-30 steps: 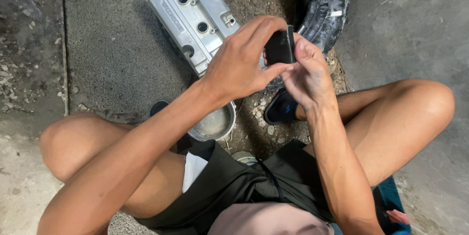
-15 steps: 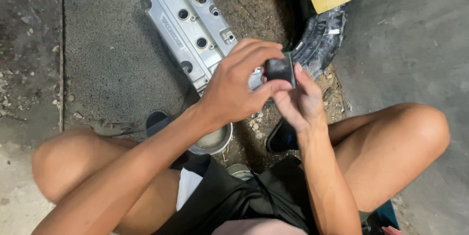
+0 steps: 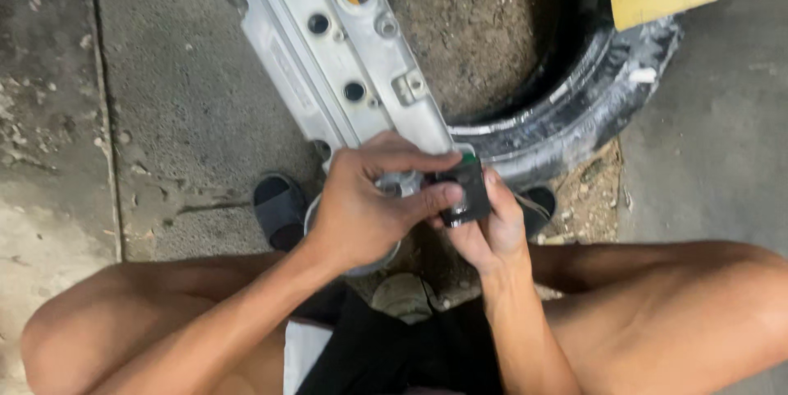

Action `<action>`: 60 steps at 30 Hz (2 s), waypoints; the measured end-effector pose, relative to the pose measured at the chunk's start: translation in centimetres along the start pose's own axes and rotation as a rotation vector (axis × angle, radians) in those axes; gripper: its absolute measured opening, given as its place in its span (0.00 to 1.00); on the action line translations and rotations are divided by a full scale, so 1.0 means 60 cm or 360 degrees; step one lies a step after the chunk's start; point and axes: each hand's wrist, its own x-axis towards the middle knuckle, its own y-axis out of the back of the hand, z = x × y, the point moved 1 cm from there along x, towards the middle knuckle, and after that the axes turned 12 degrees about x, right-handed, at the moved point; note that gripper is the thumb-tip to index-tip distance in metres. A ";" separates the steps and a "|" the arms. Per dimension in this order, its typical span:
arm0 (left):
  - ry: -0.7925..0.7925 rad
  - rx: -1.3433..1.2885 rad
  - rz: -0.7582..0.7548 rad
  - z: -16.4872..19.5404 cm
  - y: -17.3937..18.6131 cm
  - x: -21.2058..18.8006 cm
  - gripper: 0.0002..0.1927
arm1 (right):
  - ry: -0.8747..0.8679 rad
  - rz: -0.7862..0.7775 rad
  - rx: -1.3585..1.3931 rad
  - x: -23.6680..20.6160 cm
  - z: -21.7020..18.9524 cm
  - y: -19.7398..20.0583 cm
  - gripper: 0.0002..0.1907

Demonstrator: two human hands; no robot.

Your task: The person scrubs a silver metal engine part with a green sponge, repeatedly dipping the sponge into a bucket of water. The person repositions the part several times to clean different surfaces.

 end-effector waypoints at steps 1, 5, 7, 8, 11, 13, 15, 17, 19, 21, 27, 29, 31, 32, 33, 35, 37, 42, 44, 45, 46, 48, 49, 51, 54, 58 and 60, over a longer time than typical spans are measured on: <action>-0.0026 -0.0007 -0.0023 0.001 0.005 0.015 0.16 | -0.0029 -0.0117 -0.0102 0.007 -0.006 -0.013 0.25; -0.0208 0.0118 -0.0092 0.015 0.009 0.044 0.15 | 0.0012 -0.0163 -0.0337 0.006 -0.033 -0.049 0.26; -0.0460 0.0207 -0.0037 0.023 0.004 0.054 0.17 | 0.0159 -0.0193 -0.0460 0.003 -0.046 -0.050 0.19; -0.0401 0.0241 0.0051 0.024 0.001 0.055 0.19 | 0.0255 -0.0197 -0.0520 0.001 -0.051 -0.046 0.15; -0.0119 0.0323 0.0092 0.024 -0.013 0.031 0.23 | 0.0562 -0.0056 -0.0913 -0.019 -0.055 -0.030 0.11; -0.0104 0.0432 -0.0058 0.019 -0.019 0.020 0.24 | 0.0727 -0.0047 -0.1209 -0.039 -0.053 -0.026 0.10; -0.0287 0.0551 -0.0047 0.018 -0.020 0.008 0.23 | 0.0819 -0.0162 -0.1422 -0.061 -0.048 -0.033 0.09; -0.0384 0.0517 -0.0095 0.020 -0.030 -0.017 0.22 | 0.0801 -0.0040 -0.1473 -0.087 -0.044 -0.047 0.11; -0.0541 0.0413 -0.0094 0.025 -0.034 -0.029 0.22 | 0.0821 -0.0106 -0.1565 -0.105 -0.038 -0.068 0.12; -0.0584 0.0547 -0.0095 0.029 -0.038 -0.038 0.21 | 0.0870 -0.0287 -0.1705 -0.122 -0.031 -0.092 0.15; -0.0708 0.0434 -0.0206 0.015 -0.048 -0.068 0.20 | 0.0959 -0.0477 -0.2363 -0.166 -0.011 -0.129 0.25; -0.0641 0.0289 -0.0279 0.002 -0.055 -0.079 0.19 | 0.0963 -0.0319 -0.2525 -0.175 -0.008 -0.130 0.23; -0.0571 0.0109 -0.0310 -0.010 -0.058 -0.080 0.20 | 0.0983 -0.0262 -0.2636 -0.181 -0.007 -0.128 0.23; -0.0583 0.0132 -0.0309 -0.015 -0.059 -0.081 0.20 | 0.1010 -0.0297 -0.2662 -0.182 -0.007 -0.127 0.23; -0.0590 0.0153 -0.0307 -0.019 -0.059 -0.081 0.21 | 0.1032 -0.0330 -0.2688 -0.184 -0.006 -0.126 0.23; -0.0602 0.0216 -0.0309 -0.025 -0.058 -0.082 0.21 | 0.0974 -0.0307 -0.2737 -0.185 -0.006 -0.121 0.22; -0.0648 0.0308 -0.0305 -0.029 -0.058 -0.080 0.21 | 0.0919 -0.0278 -0.2763 -0.188 -0.006 -0.116 0.22; -0.0556 0.0322 -0.0352 -0.041 -0.068 -0.071 0.22 | 0.0776 -0.0240 -0.2764 -0.195 -0.004 -0.095 0.30; -0.0581 0.0332 -0.0347 -0.045 -0.074 -0.066 0.22 | 0.0710 -0.0172 -0.2605 -0.194 -0.005 -0.084 0.33; -0.0592 0.0352 -0.0339 -0.048 -0.076 -0.064 0.22 | 0.0668 -0.0137 -0.2524 -0.192 -0.005 -0.078 0.35; -0.0597 0.0370 -0.0331 -0.051 -0.078 -0.062 0.22 | 0.0681 -0.0226 -0.2407 -0.190 -0.004 -0.074 0.35; -0.0648 0.0402 -0.0355 -0.056 -0.083 -0.060 0.22 | 0.0716 -0.0398 -0.2168 -0.187 -0.003 -0.068 0.36; -0.0678 0.0421 -0.0367 -0.059 -0.085 -0.059 0.22 | 0.0720 -0.0325 -0.2216 -0.186 -0.002 -0.064 0.37; -0.0650 0.0413 -0.0370 -0.064 -0.089 -0.056 0.23 | 0.0711 -0.0183 -0.2310 -0.185 0.001 -0.058 0.37; -0.0660 0.0397 -0.0371 -0.072 -0.095 -0.056 0.24 | 0.0732 -0.0004 -0.2351 -0.187 0.007 -0.047 0.36; -0.0676 0.0411 -0.0484 -0.079 -0.101 -0.041 0.24 | 0.0831 -0.0026 -0.2404 -0.188 0.007 -0.016 0.32; -0.0414 0.0605 -0.0639 -0.084 -0.097 -0.019 0.26 | 0.0956 -0.0027 -0.2532 -0.181 0.004 0.011 0.28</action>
